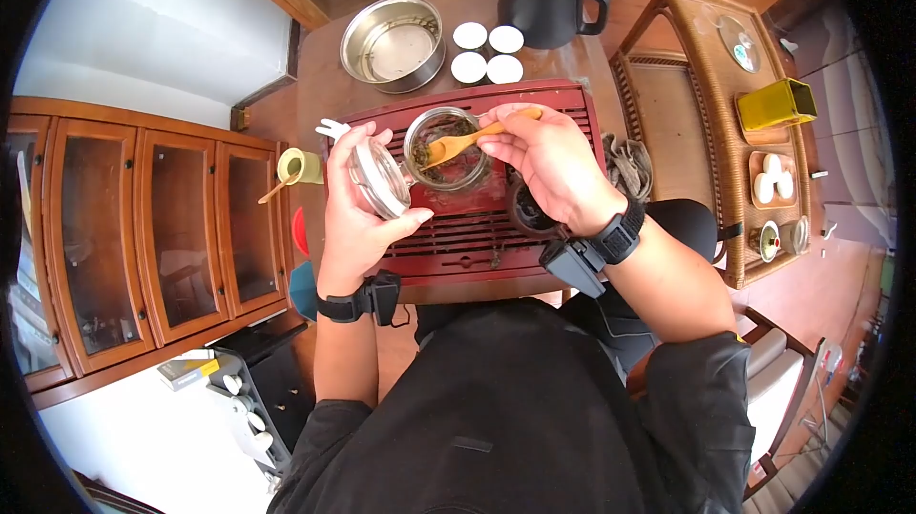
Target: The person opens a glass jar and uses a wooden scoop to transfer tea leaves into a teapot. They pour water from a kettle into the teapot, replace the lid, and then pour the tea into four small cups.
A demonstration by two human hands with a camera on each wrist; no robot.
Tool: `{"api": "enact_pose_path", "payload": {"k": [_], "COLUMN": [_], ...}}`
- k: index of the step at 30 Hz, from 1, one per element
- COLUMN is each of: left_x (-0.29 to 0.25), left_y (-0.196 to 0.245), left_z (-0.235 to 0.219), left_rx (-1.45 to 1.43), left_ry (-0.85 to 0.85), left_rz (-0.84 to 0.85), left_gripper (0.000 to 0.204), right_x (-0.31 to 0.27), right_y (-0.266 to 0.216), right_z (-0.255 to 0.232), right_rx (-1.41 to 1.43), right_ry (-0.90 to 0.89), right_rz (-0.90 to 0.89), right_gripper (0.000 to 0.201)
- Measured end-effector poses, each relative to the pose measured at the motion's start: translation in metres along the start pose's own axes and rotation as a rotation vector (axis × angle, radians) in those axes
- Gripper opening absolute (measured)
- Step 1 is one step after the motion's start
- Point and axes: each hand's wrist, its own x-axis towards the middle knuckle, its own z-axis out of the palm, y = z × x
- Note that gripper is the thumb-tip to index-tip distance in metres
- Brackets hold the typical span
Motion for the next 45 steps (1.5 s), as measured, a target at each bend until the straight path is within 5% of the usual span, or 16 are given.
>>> {"api": "enact_pose_path", "payload": {"k": [13,23,27,37,45], "left_x": [0.001,0.002,0.002,0.001,0.002], "left_y": [0.001,0.0,0.001,0.003,0.002], "left_z": [0.001,0.001,0.001,0.001,0.001], "left_rx": [-0.043,0.027,0.019,0.017,-0.006], "left_ry": [0.002,0.015,0.006,0.003,-0.005], "left_rz": [-0.015,0.047,0.026,-0.017,-0.01], "left_gripper": [0.11,0.106,0.108,0.111,0.11], "right_x": [-0.01,0.0,0.013,0.001,0.003], "right_y": [-0.009,0.0,0.006,-0.002,-0.005], "right_z": [-0.008,0.017,0.014,0.039,0.024], "right_rx": [-0.052,-0.776,-1.026,-0.957,-0.325], "right_ry": [0.03,0.019,-0.025,-0.098,-0.051], "right_rz": [-0.086,-0.334,-0.597,-0.227,-0.088], "right_gripper": [0.018,0.021,0.019,0.022,0.021]}}
